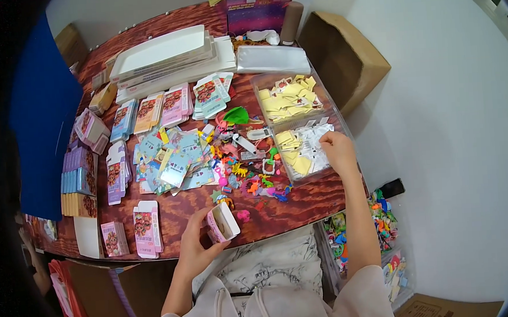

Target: The recorder is sorting and packing small cards or stickers into pink sleeves on a crowded workbench.

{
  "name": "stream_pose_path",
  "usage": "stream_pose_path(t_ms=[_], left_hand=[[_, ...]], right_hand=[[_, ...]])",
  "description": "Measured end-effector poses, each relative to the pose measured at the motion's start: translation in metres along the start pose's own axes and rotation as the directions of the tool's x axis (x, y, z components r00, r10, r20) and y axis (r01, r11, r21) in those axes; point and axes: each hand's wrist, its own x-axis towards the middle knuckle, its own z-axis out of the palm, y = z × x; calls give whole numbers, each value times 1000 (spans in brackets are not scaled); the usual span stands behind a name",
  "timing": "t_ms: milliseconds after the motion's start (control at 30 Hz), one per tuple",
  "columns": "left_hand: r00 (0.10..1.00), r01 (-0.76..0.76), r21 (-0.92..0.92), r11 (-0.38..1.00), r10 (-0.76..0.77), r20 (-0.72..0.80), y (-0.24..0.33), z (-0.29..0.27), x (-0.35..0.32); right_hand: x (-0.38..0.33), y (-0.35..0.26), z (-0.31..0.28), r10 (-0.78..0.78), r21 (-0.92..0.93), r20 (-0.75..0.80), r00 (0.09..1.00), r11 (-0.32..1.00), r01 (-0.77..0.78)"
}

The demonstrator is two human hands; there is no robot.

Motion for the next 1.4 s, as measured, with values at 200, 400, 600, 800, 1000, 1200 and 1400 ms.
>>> stream_pose_path(t_ms=[200,400,600,800,1000,1200,1400], left_hand=[[998,61,-45,997,-62,-21,-4,8,3],[996,92,-61,994,-92,8,1,9,2],[989,149,-63,987,-149,18,0,3,2],[993,118,-96,988,-116,25,-6,5,2],[991,130,-148,980,-128,24,-7,4,1],[993,118,-177,977,-119,3,-11,1,-2],[990,136,-176,975,-140,-12,-8,-6,-3]], right_hand=[[12,8,11,-202,-164,-42,979,967,193],[19,25,9,-122,-48,84,989,991,126],[18,8,-7,175,450,260,950,848,-280],[23,5,-3,39,-10,157,987,999,-38],[34,23,7,-74,-22,229,971,996,82],[31,21,-1,4,138,62,998,990,-13],[31,9,-13,179,380,150,972,898,-224]])
